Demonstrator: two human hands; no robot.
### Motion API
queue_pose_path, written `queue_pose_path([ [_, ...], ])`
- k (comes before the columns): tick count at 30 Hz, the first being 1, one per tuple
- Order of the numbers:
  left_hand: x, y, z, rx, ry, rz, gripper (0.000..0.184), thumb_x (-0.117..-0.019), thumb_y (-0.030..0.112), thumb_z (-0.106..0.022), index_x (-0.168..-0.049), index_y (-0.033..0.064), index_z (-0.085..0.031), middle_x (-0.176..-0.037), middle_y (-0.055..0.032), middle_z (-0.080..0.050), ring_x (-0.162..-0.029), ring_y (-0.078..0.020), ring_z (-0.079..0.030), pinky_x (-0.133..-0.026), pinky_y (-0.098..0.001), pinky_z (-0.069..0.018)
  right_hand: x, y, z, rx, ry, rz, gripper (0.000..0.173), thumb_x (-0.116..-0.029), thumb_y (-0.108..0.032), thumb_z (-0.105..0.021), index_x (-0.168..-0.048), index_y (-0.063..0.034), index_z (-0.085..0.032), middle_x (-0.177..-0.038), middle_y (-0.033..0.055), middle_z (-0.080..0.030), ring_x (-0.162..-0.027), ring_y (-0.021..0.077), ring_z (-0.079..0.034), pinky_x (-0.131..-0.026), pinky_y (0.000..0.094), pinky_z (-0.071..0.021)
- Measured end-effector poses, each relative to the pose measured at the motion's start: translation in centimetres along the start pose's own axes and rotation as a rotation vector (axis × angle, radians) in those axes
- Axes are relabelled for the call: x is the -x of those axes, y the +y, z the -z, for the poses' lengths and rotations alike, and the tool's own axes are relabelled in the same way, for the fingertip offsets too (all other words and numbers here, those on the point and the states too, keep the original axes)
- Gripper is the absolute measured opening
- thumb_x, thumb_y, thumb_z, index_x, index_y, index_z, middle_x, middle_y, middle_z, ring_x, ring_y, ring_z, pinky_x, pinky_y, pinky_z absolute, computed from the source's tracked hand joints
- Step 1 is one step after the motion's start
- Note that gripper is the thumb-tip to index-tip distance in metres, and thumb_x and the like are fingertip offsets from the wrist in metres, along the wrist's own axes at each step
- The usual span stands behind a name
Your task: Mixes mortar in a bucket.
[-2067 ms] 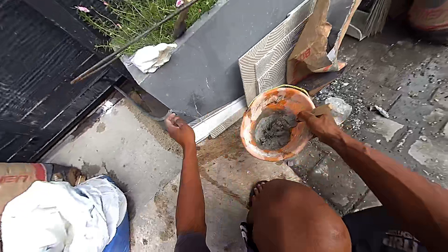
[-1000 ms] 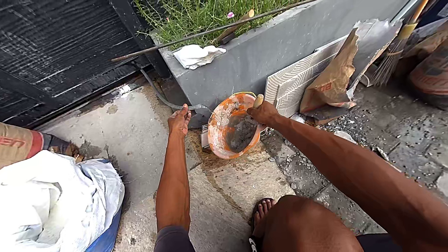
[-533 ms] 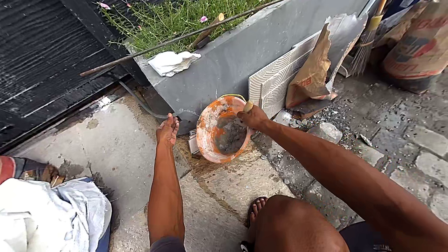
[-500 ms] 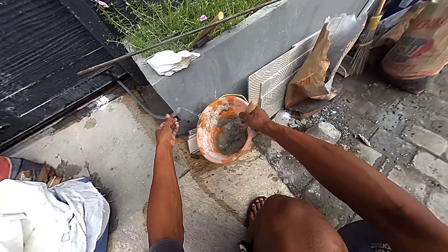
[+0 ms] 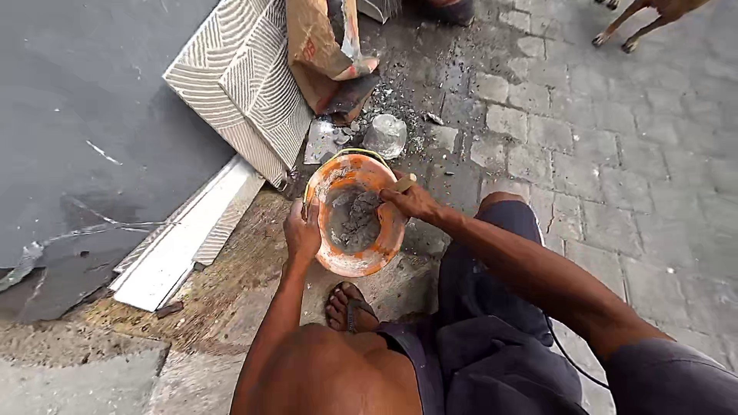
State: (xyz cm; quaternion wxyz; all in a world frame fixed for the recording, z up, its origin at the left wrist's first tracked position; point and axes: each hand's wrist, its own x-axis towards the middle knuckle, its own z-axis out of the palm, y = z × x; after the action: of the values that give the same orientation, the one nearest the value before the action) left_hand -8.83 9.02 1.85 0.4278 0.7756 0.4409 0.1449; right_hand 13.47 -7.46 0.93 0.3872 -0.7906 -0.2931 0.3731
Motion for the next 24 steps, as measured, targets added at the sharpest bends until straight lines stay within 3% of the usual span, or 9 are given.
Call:
queue_pose_path([
  [4,1.2,-0.4,-7.7,-0.014,-0.158,-0.109,0.051,-0.1051,0.057,-0.044,-0.124,0.0127,-0.060,-0.087,-0.0154,-0.065,-0.072,-0.0307,-0.064,-0.065,-0.0537,-0.0549,3.5,5.6,3.4,0.360,0.197,-0.147,0.086,-0.0892,-0.071,-0.060,-0.161,-0.0341,-0.032,-0.125,0.0247,-0.064,-0.105,0.0433,-0.067,-0.084,0.0663,-0.0547],
  [6,1.2,-0.7,-10.5,-0.012,-0.225,-0.163,0.050,-0.1055,0.055,-0.045,-0.127,0.0135,-0.060,-0.091,-0.0152,-0.067,-0.074,-0.0304,-0.066,-0.068,-0.0537,-0.0564,5.4,7.2,3.5,0.473,0.321,-0.101,0.087,-0.0853,-0.076,-0.060,-0.157,-0.0309,-0.042,-0.133,0.0297,-0.052,-0.113,0.0479,-0.057,-0.083,0.0644,-0.0520],
  [8,0.6,-0.5,-12.6,-0.004,-0.247,-0.194,0.047,-0.1070,0.052,-0.044,-0.120,0.0103,-0.062,-0.087,-0.0137,-0.064,-0.072,-0.0277,-0.062,-0.067,-0.0503,-0.0533,6.8,8.1,3.0,0.432,0.376,0.020,0.062,-0.0864,-0.063,-0.072,-0.126,-0.0162,-0.065,-0.113,0.0231,-0.057,-0.100,0.0412,-0.060,-0.076,0.0566,-0.0536],
  [9,0.3,-0.4,-13.2,0.002,-0.257,-0.196,0.046,-0.1072,0.050,-0.045,-0.119,0.0095,-0.063,-0.086,-0.0132,-0.063,-0.072,-0.0264,-0.061,-0.067,-0.0490,-0.0527,7.4,8.1,2.9,0.357,0.342,0.075,0.047,-0.0886,-0.053,-0.076,-0.111,-0.0113,-0.069,-0.103,0.0180,-0.060,-0.091,0.0356,-0.063,-0.073,0.0538,-0.0547],
  [11,-0.4,-0.2,-13.9,-0.005,-0.284,-0.179,0.045,-0.1068,0.050,-0.047,-0.120,0.0101,-0.063,-0.087,-0.0130,-0.064,-0.073,-0.0259,-0.062,-0.069,-0.0489,-0.0530,8.0,7.9,3.1,0.281,0.242,0.101,0.031,-0.0913,-0.039,-0.077,-0.098,-0.0094,-0.072,-0.095,0.0117,-0.063,-0.082,0.0275,-0.065,-0.071,0.0505,-0.0565],
  [16,-0.7,0.6,-14.2,-0.037,-0.293,-0.214,0.050,-0.1036,0.055,-0.051,-0.137,0.0183,-0.061,-0.100,-0.0134,-0.071,-0.081,-0.0268,-0.068,-0.075,-0.0516,-0.0561,7.5,3.8,5.8,0.644,-0.055,-0.186,0.019,-0.0961,-0.018,-0.066,-0.101,-0.0009,-0.070,-0.107,0.0221,-0.067,-0.099,0.0410,-0.067,-0.082,0.0599,-0.0553],
  [18,-0.6,1.7,-14.1,-0.020,-0.326,-0.262,0.050,-0.1060,0.051,-0.046,-0.136,0.0147,-0.063,-0.104,-0.0146,-0.072,-0.086,-0.0269,-0.069,-0.078,-0.0518,-0.0557,6.6,1.9,5.6,0.798,-0.245,-0.293,0.019,-0.0956,-0.012,-0.062,-0.105,0.0037,-0.067,-0.111,0.0268,-0.067,-0.107,0.0465,-0.066,-0.082,0.0646,-0.0524],
  [21,-0.8,2.7,-14.6,-0.005,-0.342,-0.276,0.052,-0.1100,0.047,-0.034,-0.113,0.0082,-0.068,-0.086,-0.0147,-0.064,-0.075,-0.0285,-0.063,-0.067,-0.0509,-0.0510,4.9,2.7,4.3,0.891,-0.508,-0.344,0.024,-0.0966,-0.016,-0.065,-0.109,0.0045,-0.067,-0.117,0.0268,-0.066,-0.112,0.0465,-0.064,-0.085,0.0665,-0.0505],
  [24,-1.8,2.3,-14.8,-0.025,-0.336,-0.206,0.054,-0.1092,0.051,-0.034,-0.098,0.0098,-0.067,-0.075,-0.0119,-0.058,-0.065,-0.0269,-0.058,-0.058,-0.0491,-0.0483,4.3,2.8,4.7,0.936,-0.477,-0.267,0.023,-0.0973,-0.012,-0.063,-0.113,0.0039,-0.067,-0.118,0.0255,-0.067,-0.113,0.0448,-0.064,-0.087,0.0635,-0.0507],
])
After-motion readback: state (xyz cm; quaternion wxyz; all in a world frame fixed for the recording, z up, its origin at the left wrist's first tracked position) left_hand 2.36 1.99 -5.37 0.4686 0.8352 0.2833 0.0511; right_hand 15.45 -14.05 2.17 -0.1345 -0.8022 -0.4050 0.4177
